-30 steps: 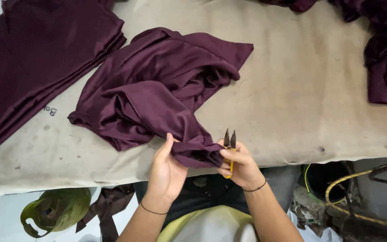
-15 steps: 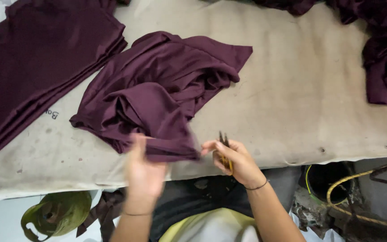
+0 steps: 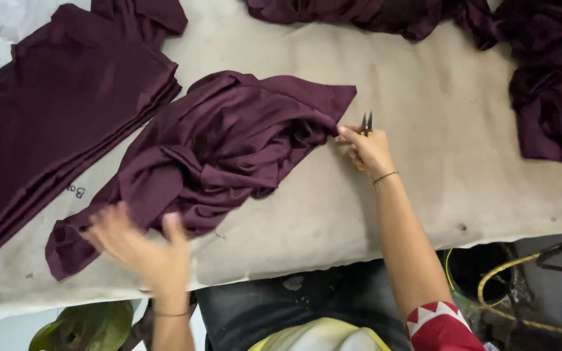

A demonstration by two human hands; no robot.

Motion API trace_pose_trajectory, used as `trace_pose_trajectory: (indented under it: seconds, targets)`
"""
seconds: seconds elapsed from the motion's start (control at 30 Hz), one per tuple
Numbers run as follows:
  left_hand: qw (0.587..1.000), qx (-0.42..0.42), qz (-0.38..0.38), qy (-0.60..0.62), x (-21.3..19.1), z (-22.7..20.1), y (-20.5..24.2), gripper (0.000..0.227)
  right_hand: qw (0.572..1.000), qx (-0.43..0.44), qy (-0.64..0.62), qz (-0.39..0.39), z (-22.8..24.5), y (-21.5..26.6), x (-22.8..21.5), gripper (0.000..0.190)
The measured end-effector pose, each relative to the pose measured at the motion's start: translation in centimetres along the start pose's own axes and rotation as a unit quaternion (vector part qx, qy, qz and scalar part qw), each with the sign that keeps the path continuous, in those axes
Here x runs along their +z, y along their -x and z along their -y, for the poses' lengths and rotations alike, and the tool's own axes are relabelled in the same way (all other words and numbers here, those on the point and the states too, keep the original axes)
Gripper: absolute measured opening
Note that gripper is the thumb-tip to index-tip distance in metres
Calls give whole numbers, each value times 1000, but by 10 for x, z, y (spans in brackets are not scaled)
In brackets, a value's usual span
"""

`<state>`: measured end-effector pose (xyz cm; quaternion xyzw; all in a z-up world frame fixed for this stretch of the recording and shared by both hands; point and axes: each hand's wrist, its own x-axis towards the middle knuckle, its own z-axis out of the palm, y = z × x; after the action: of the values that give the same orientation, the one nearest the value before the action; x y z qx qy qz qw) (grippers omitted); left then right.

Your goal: Trimming loose threads from purple garments using thread snips on a work table.

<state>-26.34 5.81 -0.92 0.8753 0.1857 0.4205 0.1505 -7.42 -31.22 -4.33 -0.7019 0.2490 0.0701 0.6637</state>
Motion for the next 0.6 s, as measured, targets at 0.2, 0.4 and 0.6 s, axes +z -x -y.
trace_pose_trajectory:
  seconds: [0.2, 0.4, 0.6]
  targets:
    - [943, 122, 170, 260, 36, -101, 25, 27, 988, -131, 78, -23, -24, 6, -2, 16]
    - [876, 226, 211, 369, 35, -171, 23, 71, 974, -110, -168, 101, -11, 147, -11, 14]
    - [858, 237, 173, 422, 16, -171, 25, 20, 966, -178, -176, 64, 2, 190, -31, 12]
